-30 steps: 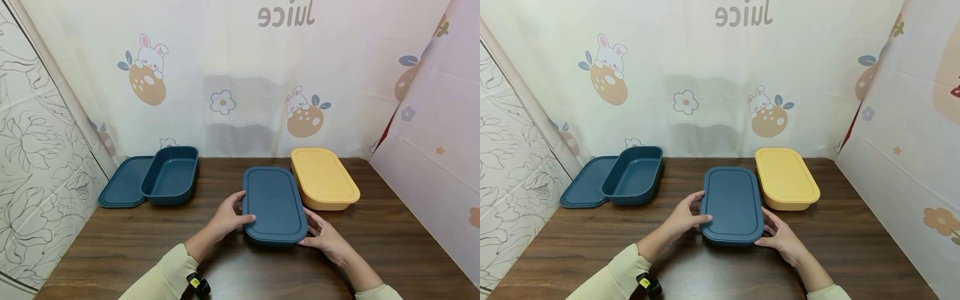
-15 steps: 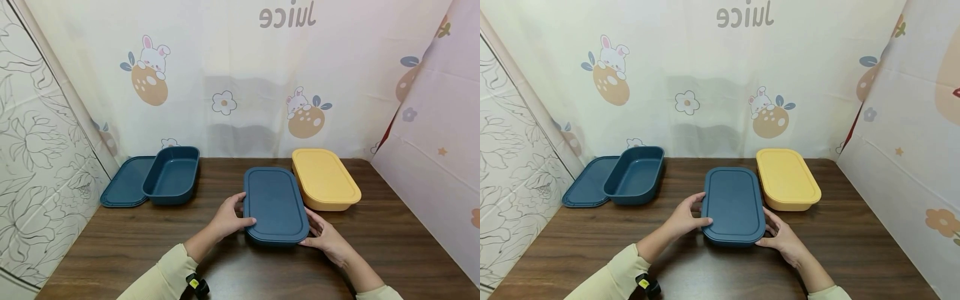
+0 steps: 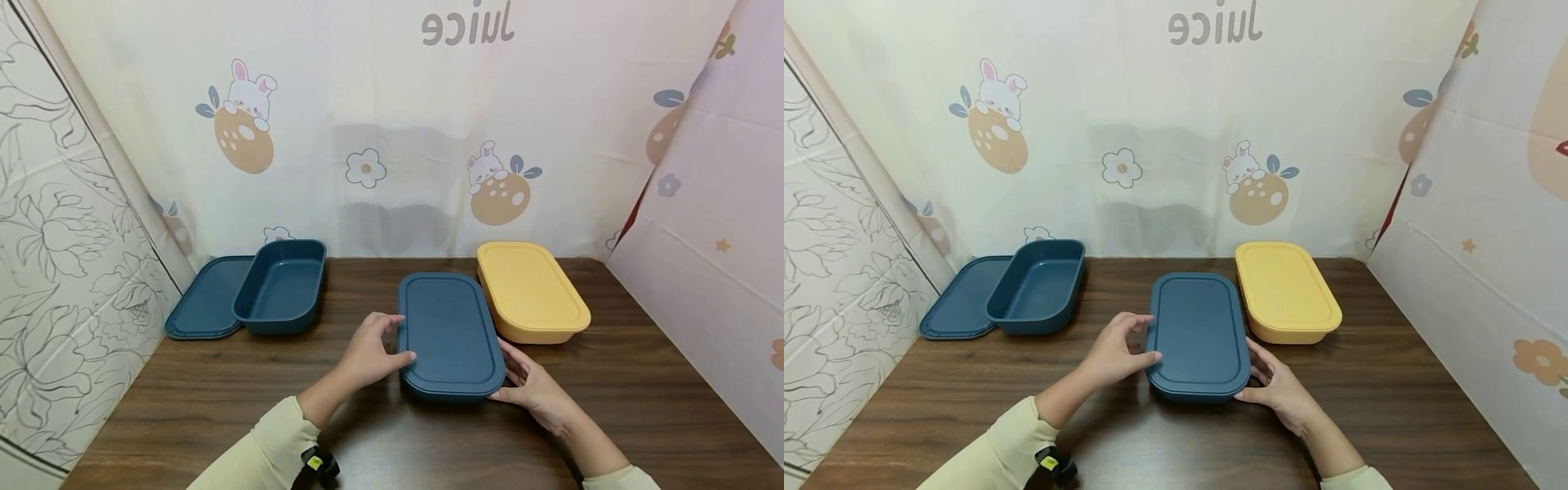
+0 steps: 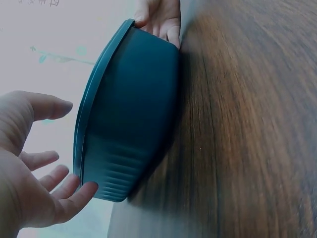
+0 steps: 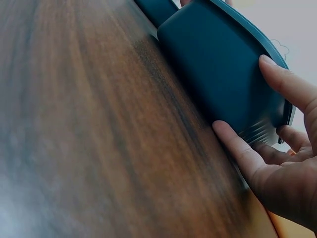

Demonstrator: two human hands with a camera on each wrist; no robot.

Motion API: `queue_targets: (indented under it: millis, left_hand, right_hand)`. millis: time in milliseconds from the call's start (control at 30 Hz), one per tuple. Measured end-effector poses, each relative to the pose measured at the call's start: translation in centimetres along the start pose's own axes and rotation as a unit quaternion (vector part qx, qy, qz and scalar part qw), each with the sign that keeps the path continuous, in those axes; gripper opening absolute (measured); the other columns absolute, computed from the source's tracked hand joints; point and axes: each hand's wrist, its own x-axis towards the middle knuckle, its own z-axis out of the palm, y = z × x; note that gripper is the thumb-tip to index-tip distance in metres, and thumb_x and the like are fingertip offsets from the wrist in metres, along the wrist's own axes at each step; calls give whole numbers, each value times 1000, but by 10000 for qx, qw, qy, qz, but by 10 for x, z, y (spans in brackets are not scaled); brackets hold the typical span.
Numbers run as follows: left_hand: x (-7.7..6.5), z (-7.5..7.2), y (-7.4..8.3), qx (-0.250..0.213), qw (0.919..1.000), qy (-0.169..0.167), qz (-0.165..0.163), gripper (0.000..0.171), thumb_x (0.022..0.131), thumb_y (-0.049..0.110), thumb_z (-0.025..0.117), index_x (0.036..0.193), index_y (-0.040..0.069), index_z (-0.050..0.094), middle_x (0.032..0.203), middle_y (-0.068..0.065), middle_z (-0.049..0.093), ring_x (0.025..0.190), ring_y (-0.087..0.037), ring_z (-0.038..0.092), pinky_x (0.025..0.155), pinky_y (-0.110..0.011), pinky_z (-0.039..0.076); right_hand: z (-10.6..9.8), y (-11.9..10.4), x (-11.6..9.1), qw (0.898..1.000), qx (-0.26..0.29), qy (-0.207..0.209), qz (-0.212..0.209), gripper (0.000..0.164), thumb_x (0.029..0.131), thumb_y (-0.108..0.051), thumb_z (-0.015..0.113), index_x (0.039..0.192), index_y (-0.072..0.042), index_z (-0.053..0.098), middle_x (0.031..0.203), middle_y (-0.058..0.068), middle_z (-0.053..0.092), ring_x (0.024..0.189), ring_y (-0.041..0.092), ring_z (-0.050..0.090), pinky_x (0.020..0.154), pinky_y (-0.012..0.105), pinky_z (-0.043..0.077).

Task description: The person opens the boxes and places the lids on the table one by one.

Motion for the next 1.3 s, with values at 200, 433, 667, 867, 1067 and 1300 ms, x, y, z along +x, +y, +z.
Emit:
queue_targets:
  millis: [200, 433, 667, 867, 1067, 1300]
  left_hand:
    - [0, 0, -2, 585, 9957, -42, 715, 45, 83, 25, 79, 122, 9, 64, 116, -5, 55, 102, -25, 58, 82, -34, 52]
    - [-1, 0, 2, 1644, 9774, -47, 1331, 41, 83, 35, 77, 116, 13, 68, 114, -1, 57, 98, -17, 55, 82, -32, 50]
    - [-3, 3, 9, 2030, 9633, -101, 1751, 37, 83, 36, 76, 111, 13, 69, 116, -1, 56, 100, -17, 52, 81, -32, 48]
    - [-3, 5, 15, 2134, 9565, -247, 1977, 34, 82, 35, 78, 107, 13, 70, 115, -1, 56, 101, -17, 52, 82, -30, 47]
    - [-5, 8, 22, 2235, 9512, -386, 2092, 34, 82, 36, 78, 106, 13, 70, 113, 0, 56, 101, -16, 51, 82, -27, 47]
    - [-5, 11, 30, 2337, 9454, -562, 2202, 34, 83, 38, 77, 106, 15, 70, 111, 1, 57, 99, -14, 51, 82, -26, 47]
  right_hand:
    - [0, 1, 0, 10000, 27, -27, -30, 100, 80, 1, 77, 156, -5, 12, 157, 23, 13, 142, 40, 12, 96, 17, 41]
    - [-1, 1, -1, 10000, 31, -30, -37, 99, 80, 1, 76, 156, -5, 12, 157, 24, 14, 141, 41, 14, 96, 19, 42]
    - [-1, 1, -1, 10000, -31, -9, -40, 99, 81, 1, 76, 156, -6, 14, 157, 23, 16, 140, 32, 22, 97, 18, 41]
    - [-1, 1, -1, 9999, -71, 6, -72, 98, 81, 0, 77, 156, -6, 14, 156, 23, 18, 129, 9, 35, 98, 18, 40]
    - [-1, 2, -1, 9999, -59, 20, -98, 97, 81, 0, 76, 156, -6, 15, 157, 22, 18, 121, -5, 40, 98, 16, 39]
    - [-1, 2, -1, 10000, -66, 27, -55, 98, 81, 0, 76, 156, -7, 14, 157, 22, 18, 136, 22, 30, 97, 17, 41]
